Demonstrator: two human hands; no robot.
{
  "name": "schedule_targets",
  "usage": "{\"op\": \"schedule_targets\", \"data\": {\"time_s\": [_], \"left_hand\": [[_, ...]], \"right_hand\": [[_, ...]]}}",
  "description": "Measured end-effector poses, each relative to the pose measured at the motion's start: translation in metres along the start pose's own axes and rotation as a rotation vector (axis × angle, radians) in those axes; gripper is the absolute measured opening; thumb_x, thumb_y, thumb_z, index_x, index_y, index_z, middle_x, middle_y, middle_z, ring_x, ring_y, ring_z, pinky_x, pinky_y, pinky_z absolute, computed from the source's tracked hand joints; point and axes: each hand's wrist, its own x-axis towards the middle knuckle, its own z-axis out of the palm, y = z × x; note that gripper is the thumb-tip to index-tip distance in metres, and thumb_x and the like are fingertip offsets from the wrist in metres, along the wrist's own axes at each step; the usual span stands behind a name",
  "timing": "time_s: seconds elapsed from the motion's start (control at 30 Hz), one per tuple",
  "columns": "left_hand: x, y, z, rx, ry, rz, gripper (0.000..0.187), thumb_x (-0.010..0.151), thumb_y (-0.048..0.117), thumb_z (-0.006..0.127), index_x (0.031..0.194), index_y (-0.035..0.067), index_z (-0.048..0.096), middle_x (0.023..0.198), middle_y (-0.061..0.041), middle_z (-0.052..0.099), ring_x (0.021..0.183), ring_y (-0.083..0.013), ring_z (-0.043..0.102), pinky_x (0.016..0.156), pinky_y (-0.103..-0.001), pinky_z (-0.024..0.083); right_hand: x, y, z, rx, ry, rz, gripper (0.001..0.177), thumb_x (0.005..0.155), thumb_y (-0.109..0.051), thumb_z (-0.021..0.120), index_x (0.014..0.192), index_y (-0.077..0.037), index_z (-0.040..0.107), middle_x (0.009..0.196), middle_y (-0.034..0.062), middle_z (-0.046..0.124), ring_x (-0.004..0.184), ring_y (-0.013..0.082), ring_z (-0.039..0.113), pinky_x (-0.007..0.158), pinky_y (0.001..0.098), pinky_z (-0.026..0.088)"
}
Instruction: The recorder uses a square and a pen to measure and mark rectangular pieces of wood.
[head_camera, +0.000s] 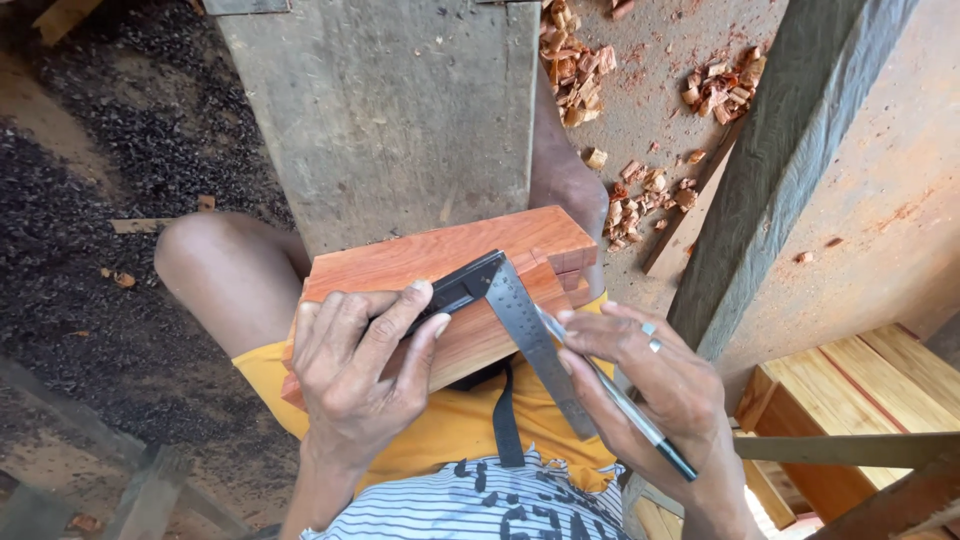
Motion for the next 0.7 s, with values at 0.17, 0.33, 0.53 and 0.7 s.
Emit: {"op": "schedule_targets", "data": {"time_s": [0.17,0.33,0.53,0.7], "left_hand": [[-0.002,-0.001,0.001,0.015,0.004,0.000,0.033,0.082,0.009,0.087,0.113,0.005,0.074,0.087,-0.001,0.066,0.075,-0.0183,0.058,0.072,-0.036,0.037],[-0.011,-0.006,0.007,0.062,0.031,0.041,0.031,0.087,0.011,0.085,0.116,0.006,0.073,0.089,-0.003,0.065,0.082,-0.0212,0.058,0.076,-0.038,0.039],[-0.025,0.021,0.003,0.275,0.164,0.203,0.061,0.080,0.036,0.087,0.129,0.009,0.062,0.128,-0.015,0.051,0.119,-0.0335,0.049,0.100,-0.048,0.038],[-0.060,0.009,0.004,0.388,0.040,0.277,0.080,0.069,0.036,0.087,0.138,0.012,0.055,0.150,-0.018,0.040,0.137,-0.0373,0.040,0.110,-0.054,0.030]], "right_hand": [[-0.043,0.024,-0.009,-0.012,-0.220,0.159,0.016,0.083,-0.008,0.076,0.099,-0.006,0.073,0.095,0.0049,0.079,0.083,0.0178,0.078,0.103,0.0443,0.055],[-0.074,0.047,0.027,0.021,-0.031,0.240,0.013,0.098,-0.011,0.062,0.107,-0.006,0.071,0.099,0.0105,0.075,0.086,0.0247,0.073,0.076,0.0387,0.058],[-0.091,0.072,0.078,0.202,0.087,0.218,0.020,0.104,-0.022,0.059,0.105,-0.005,0.069,0.076,0.0128,0.065,0.068,0.0186,0.060,0.060,0.0337,0.049],[-0.094,0.067,0.063,0.205,0.259,0.231,0.026,0.107,-0.025,0.054,0.094,-0.005,0.064,0.060,0.0050,0.059,0.051,0.0110,0.057,0.048,0.0296,0.044]]}}
